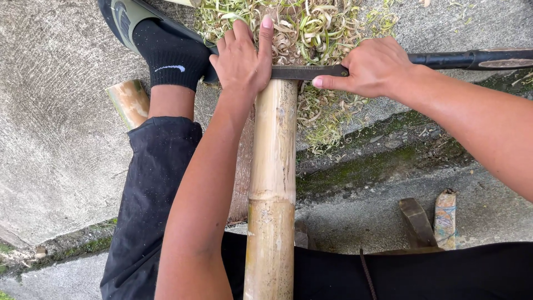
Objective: Using a knife to shave the outer layer of a bamboo stalk.
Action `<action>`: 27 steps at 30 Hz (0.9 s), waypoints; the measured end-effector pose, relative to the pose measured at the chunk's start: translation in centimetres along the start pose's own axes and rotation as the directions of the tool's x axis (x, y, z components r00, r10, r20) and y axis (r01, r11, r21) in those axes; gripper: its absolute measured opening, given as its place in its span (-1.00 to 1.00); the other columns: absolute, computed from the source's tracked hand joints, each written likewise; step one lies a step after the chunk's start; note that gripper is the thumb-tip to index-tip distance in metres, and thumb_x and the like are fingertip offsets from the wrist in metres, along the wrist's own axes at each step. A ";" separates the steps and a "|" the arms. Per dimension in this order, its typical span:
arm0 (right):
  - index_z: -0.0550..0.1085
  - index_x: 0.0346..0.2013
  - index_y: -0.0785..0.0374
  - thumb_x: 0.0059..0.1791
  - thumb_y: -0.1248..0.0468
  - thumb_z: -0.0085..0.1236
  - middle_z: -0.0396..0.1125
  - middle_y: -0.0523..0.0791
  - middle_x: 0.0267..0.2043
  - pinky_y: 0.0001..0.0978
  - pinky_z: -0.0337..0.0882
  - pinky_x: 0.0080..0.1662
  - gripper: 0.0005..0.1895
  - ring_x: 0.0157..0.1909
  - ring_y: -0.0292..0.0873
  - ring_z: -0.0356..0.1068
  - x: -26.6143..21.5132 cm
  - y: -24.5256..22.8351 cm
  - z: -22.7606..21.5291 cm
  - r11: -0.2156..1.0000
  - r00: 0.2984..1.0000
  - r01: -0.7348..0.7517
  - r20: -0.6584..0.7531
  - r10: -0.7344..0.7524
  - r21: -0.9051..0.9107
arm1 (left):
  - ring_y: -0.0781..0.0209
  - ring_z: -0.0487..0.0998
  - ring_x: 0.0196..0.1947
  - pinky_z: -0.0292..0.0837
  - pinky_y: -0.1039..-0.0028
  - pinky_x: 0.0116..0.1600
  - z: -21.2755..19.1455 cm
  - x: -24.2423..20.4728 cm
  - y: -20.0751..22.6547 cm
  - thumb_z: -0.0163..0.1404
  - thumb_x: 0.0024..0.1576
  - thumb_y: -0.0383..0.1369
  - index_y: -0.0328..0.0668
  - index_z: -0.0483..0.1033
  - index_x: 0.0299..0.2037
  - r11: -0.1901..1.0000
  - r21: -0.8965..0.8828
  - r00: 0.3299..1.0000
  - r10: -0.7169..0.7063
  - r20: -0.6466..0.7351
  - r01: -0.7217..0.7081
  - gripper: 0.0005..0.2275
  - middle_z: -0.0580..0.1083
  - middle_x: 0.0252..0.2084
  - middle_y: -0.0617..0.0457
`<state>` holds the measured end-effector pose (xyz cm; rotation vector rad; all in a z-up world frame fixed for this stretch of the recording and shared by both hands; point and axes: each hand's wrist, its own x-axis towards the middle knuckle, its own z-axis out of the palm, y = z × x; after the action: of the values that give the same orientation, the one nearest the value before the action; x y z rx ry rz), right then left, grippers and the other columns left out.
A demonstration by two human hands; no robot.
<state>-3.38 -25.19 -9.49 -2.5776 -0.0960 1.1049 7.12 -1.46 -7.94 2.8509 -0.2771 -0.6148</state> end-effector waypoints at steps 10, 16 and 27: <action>0.50 -0.76 0.25 -0.06 -0.65 -0.30 0.17 -0.07 -0.81 -0.03 0.32 -0.32 0.05 -0.60 -0.01 0.31 0.5 -0.8 -0.5 0.990 0.976 0.090 -0.206 -0.067 0.105 | -0.16 0.39 0.00 0.19 -0.07 0.05 -5.7 -0.3 -0.1 -0.45 0.37 0.16 -0.27 0.36 0.04 0.957 0.245 0.918 0.230 -0.322 -0.154 -0.41 0.39 -0.01 -0.21; 0.30 -0.79 0.24 -0.03 -0.61 -0.33 0.01 -0.15 -0.77 -0.07 0.12 -0.51 -0.01 -0.69 -0.12 0.08 -5.2 -1.5 -6.2 0.891 0.971 -0.037 -0.194 0.139 0.452 | -0.14 0.39 -0.04 0.29 0.04 0.01 -16.0 -18.1 5.8 -0.09 0.33 0.08 -0.28 0.36 0.12 0.927 0.292 0.862 0.339 -0.377 -0.237 -0.50 0.34 -0.03 -0.18; 0.11 -0.78 0.15 -0.04 -0.59 -0.28 0.02 -0.17 -0.73 -0.24 0.22 -0.54 -0.10 -0.66 -0.26 0.06 -19.0 -3.7 -16.3 0.574 0.872 0.323 -0.473 0.129 0.752 | -0.30 0.52 0.15 0.49 0.14 0.17 -6.9 -24.4 1.9 0.20 -0.03 0.09 -0.20 -0.46 0.57 0.956 0.271 0.857 -0.231 0.461 0.112 0.16 0.21 0.34 -0.39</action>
<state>-4.68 -29.86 15.32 -1.8391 0.3230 0.2635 -12.00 3.35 8.05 2.9109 -0.1768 -1.4403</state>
